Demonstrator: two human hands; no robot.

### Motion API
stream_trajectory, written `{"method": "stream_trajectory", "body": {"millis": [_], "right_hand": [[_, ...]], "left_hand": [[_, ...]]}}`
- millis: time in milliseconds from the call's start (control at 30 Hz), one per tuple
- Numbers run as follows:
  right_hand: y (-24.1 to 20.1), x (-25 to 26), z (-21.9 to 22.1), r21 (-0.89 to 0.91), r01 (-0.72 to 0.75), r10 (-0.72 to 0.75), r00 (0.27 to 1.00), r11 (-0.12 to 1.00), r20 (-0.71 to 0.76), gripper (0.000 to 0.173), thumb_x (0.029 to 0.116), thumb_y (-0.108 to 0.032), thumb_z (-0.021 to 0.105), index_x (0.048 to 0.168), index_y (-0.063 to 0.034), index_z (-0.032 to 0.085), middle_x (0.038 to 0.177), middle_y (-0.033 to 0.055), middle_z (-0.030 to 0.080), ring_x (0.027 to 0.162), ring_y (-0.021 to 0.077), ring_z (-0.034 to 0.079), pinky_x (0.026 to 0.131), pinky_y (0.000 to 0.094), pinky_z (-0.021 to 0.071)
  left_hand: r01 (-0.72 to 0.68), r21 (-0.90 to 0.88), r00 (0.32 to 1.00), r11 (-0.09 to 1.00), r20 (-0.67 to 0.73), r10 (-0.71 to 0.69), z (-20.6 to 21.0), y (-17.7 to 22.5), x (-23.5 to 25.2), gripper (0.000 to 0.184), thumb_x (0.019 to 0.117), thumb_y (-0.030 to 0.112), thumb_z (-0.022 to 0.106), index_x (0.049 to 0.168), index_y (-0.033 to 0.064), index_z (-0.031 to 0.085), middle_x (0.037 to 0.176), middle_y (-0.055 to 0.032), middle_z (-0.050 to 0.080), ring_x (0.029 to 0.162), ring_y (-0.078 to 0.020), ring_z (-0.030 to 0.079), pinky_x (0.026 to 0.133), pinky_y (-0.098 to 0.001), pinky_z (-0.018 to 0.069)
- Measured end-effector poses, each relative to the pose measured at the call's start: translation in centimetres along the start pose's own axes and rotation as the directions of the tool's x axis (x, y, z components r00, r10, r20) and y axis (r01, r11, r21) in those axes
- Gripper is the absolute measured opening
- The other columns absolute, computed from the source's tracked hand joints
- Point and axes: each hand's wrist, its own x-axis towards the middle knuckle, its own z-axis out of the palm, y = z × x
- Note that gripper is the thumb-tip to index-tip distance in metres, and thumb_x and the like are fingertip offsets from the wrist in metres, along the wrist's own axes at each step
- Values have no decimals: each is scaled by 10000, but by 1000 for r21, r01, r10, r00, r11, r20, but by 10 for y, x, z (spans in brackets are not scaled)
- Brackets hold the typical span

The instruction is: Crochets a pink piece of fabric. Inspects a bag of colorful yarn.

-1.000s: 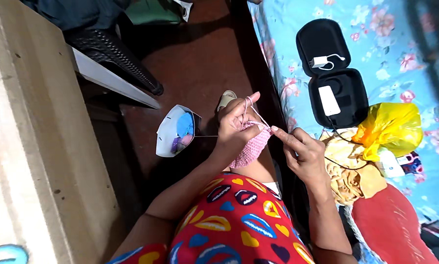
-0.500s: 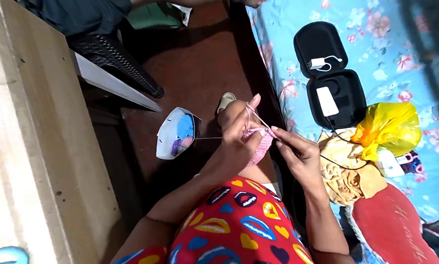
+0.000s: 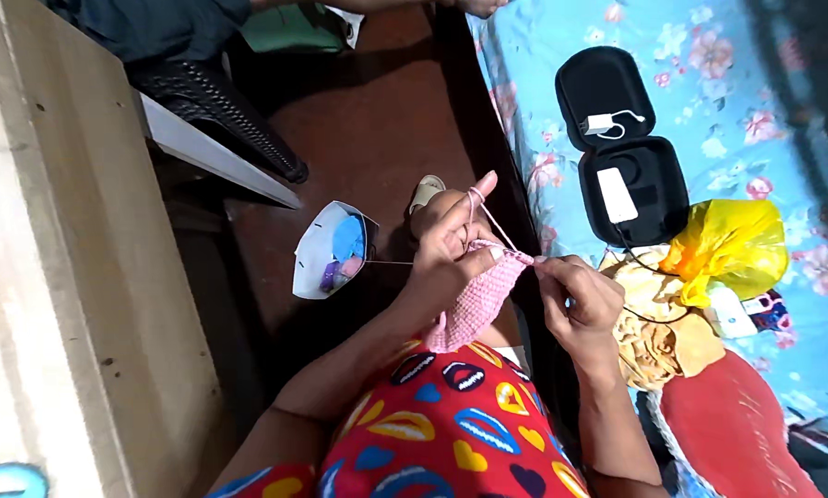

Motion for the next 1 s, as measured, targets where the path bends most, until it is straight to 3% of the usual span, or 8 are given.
{"method": "stream_trajectory", "body": {"millis": [200, 367, 433, 500, 600, 700, 800, 1000], "right_hand": [[4, 2, -1, 26, -2, 1, 999, 1000, 44, 184, 971, -57, 581, 1062, 1, 730, 740, 97, 615, 628, 121, 563, 568, 218, 462], [-15, 8, 3, 99, -207, 203, 978, 973, 51, 183, 966, -32, 599, 1064, 30, 740, 805, 84, 668, 701, 68, 611, 649, 191, 517], [-27, 13, 4, 292, -429, 410, 903, 855, 127, 197, 965, -16, 602, 1129, 23, 704, 889, 23, 711, 753, 6, 651, 695, 162, 563], [-32, 19, 4, 517, -590, 561, 794, 620, 233, 279, 925, 19, 624, 1194, -45, 653, 781, -47, 668, 618, -19, 574, 563, 134, 481], [-27, 17, 5, 664, -564, 559, 788, 490, 258, 317, 897, 38, 660, 1169, -124, 649, 777, -65, 683, 619, -19, 587, 572, 139, 491], [-16, 9, 5, 463, -338, 344, 936, 819, 75, 122, 970, -65, 657, 1088, -80, 630, 904, -38, 713, 777, -21, 664, 716, 150, 572], [-4, 7, 0, 195, -113, 111, 994, 974, 20, 94, 993, -71, 598, 992, 4, 655, 821, 68, 657, 705, 30, 605, 644, 144, 511], [3, 10, -7, 38, 14, -16, 999, 999, 49, 175, 974, -49, 586, 1066, -11, 730, 773, 102, 633, 645, 121, 577, 577, 218, 471]], "left_hand": [[5, 27, 999, 1000, -32, -4, -2, 4, 4, 772, 893, -137, 577, 1594, 77, 334, 805, -66, 679, 623, -81, 631, 590, -191, 549], [-490, 551, 839, 675, 88, 537, -2, -22, 1, 479, 906, -29, 608, 1377, -77, 539, 877, -75, 706, 760, -70, 657, 726, -221, 561], [-586, 643, 747, 494, 191, 637, -3, -31, -3, 292, 968, 33, 588, 1259, 39, 605, 885, -86, 670, 808, -129, 647, 734, -250, 546], [-618, 605, 721, 503, 181, 669, -1, -39, -5, 245, 991, 45, 592, 1235, 65, 602, 911, -86, 682, 840, -131, 670, 757, -246, 562], [-532, 322, 828, 783, 5, 560, 7, -39, -7, 458, 967, -1, 620, 1406, 83, 521, 983, -6, 720, 868, -46, 686, 798, -235, 584], [-312, 84, 947, 946, -47, 316, 4, -23, -2, 745, 902, -91, 625, 1575, 31, 331, 887, 4, 708, 758, -40, 659, 725, -219, 571], [-155, -23, 988, 988, 0, 155, -2, -9, 3, 726, 875, -123, 600, 1551, -23, 355, 829, -26, 693, 672, -51, 635, 635, -185, 550], [38, -70, 999, 997, 5, -38, -7, 7, 9, 652, 891, -99, 576, 1521, 8, 445, 818, -47, 691, 662, -73, 638, 606, -192, 549]]}}
